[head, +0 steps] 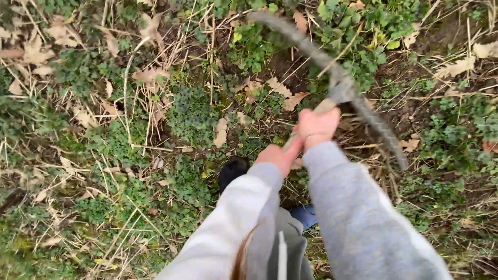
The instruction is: The person uses a pickaxe to break up the soil and dig into the ground outdoors among grass and fallen leaves.
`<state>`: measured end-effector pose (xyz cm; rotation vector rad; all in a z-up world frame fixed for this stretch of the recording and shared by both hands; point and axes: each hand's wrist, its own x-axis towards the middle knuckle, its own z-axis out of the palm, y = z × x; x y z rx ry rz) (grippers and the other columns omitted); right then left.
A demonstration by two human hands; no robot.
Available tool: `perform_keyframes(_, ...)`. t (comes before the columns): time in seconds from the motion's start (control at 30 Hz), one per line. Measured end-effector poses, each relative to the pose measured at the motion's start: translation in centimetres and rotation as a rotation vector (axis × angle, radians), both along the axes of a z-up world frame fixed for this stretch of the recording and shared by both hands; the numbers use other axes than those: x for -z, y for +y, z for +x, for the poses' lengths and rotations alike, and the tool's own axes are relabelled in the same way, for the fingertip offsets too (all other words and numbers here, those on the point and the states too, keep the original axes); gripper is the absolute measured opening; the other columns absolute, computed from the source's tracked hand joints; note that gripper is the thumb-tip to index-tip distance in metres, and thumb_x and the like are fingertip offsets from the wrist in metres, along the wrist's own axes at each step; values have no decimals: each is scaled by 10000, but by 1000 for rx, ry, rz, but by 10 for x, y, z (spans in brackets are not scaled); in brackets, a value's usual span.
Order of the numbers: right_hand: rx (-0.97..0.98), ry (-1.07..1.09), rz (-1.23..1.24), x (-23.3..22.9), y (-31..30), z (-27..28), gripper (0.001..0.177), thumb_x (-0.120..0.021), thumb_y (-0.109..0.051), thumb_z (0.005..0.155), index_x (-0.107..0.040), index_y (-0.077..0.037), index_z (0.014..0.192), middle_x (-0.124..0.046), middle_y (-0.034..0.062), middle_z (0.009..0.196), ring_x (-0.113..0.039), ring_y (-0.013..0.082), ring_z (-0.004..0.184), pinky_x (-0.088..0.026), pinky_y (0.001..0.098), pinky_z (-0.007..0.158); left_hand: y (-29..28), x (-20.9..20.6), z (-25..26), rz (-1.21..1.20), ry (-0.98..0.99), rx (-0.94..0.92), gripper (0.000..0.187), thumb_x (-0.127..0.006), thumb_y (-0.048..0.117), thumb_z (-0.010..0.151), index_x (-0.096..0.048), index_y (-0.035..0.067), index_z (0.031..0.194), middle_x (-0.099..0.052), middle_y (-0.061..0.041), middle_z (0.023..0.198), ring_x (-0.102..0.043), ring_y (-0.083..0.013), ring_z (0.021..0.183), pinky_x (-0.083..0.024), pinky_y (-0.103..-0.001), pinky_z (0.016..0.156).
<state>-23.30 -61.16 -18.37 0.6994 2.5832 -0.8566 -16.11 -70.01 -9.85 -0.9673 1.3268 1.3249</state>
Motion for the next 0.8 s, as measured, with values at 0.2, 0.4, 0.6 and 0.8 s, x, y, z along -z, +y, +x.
perform_keyframes(0.2,31,-352,103,-14,-23,72,657,-750,-180,697,-503,-45,1290,-656,165,1266,-606,303,1283,-443,440,1142,-20,-18,53,23,-117,-32,826,-440,709,880,-730,-33,1096,-724,-208,1107,-695,-330,1118,-511,-453,995)
perform_keyframes(0.4,169,-438,29,-9,-43,116,640,-760,-188,722,-500,-101,1300,-672,162,1245,-626,317,1259,-477,458,1115,-36,-15,96,-25,-144,-31,778,-455,650,908,-747,-47,1093,-729,-226,1149,-683,-345,1158,-500,-468,1001)
perform_keyframes(0.6,274,-579,2,28,-37,159,388,-677,-120,800,-531,-78,1157,-705,184,1077,-726,361,948,-593,476,892,-20,24,154,-178,-297,67,907,-382,832,770,-682,-24,773,-672,-193,727,-648,-339,710,-473,-427,745)
perform_keyframes(0.8,459,-571,-228,-41,-26,142,253,-604,-74,881,-455,-107,1084,-652,162,857,-658,268,542,-603,436,582,0,20,164,-229,-256,229,915,-362,843,769,-714,47,1050,-731,-134,1069,-689,-310,944,-499,-403,839)
